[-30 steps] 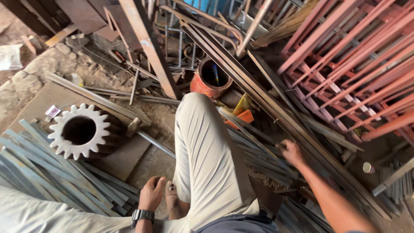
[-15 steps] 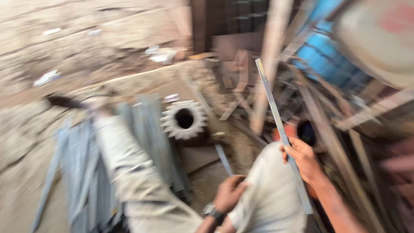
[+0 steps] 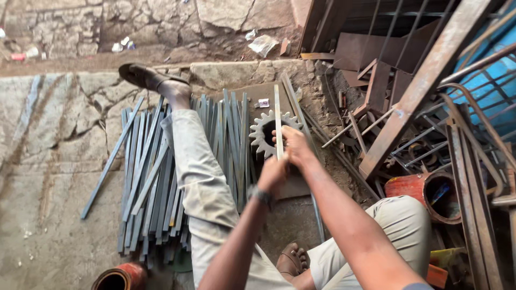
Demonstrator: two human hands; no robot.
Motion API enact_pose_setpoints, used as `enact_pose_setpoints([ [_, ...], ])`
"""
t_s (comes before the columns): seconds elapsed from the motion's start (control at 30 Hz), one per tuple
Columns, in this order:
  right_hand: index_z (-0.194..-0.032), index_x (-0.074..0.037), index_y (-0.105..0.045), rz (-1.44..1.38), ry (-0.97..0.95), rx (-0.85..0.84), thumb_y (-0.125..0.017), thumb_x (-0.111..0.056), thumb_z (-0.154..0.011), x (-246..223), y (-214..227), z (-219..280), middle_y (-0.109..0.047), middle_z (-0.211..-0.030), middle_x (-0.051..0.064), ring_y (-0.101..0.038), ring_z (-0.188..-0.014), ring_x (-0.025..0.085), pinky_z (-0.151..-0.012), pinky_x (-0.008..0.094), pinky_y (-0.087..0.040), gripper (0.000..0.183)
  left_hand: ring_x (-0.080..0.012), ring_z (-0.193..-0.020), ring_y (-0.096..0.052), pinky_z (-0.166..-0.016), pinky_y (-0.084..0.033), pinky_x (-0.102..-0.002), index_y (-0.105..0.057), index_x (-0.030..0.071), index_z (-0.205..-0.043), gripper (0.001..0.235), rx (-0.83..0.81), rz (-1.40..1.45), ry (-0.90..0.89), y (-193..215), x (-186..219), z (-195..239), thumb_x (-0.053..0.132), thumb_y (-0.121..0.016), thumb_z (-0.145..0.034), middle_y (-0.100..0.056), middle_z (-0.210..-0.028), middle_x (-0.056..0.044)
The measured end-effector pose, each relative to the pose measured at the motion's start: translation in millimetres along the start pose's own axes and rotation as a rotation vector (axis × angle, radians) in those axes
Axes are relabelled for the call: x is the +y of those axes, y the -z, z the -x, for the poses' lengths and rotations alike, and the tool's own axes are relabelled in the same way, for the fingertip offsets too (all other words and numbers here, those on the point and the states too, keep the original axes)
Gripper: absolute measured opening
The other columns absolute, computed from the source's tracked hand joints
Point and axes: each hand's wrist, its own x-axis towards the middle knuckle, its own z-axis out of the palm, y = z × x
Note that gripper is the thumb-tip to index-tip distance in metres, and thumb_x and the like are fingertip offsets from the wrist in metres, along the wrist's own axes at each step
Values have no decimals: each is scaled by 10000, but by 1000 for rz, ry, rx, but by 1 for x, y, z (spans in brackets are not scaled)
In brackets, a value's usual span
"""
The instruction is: The person holds a metal bar against the teeth of a large metal gear while using a hammer to strike it repeatedly, working around the circumference of the gear.
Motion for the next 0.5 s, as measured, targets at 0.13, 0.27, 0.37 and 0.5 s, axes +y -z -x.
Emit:
enact_pose_setpoints([
  [0.13,-1271,-46,-660,358,-6,172,-597,-289,-1028,25,59,42,-720,-979,64,-660,-793,157,-665,328,-520,349,-83,-424,-406,-391,-287,-268,-591,136,-844,367,-94,202,114,3,34,-27,450,-547,-1030,-491,-605,53],
  [0.27,-1224,-30,-706,1173,-71,310,-725,-451,-943,90,149,118,-725,-1109,159,-678,-1028,313,-867,447,-556,507,-78,-470,-408,-419,-270,-238,-638,113,-896,597,-126,321,205,-10,73,-14,633,-377,-1029,-473,-597,56],
  [0.37,-1322,-57,-604,1603,-369,333,-820,-482,-844,116,172,143,-655,-1294,198,-633,-1217,379,-1013,485,-523,675,-79,-486,-322,-448,-281,-246,-640,101,-932,663,-217,380,47,-15,92,-10,654,-292,-1041,-388,-596,74],
  [0.5,-1441,-34,-449,1624,-522,446,-769,-227,-835,131,170,143,-582,-1433,212,-617,-1268,396,-1021,502,-541,712,-97,-504,-315,-445,-256,-253,-617,80,-910,783,-229,395,-15,-16,105,-12,731,-196,-1020,-379,-601,58],
])
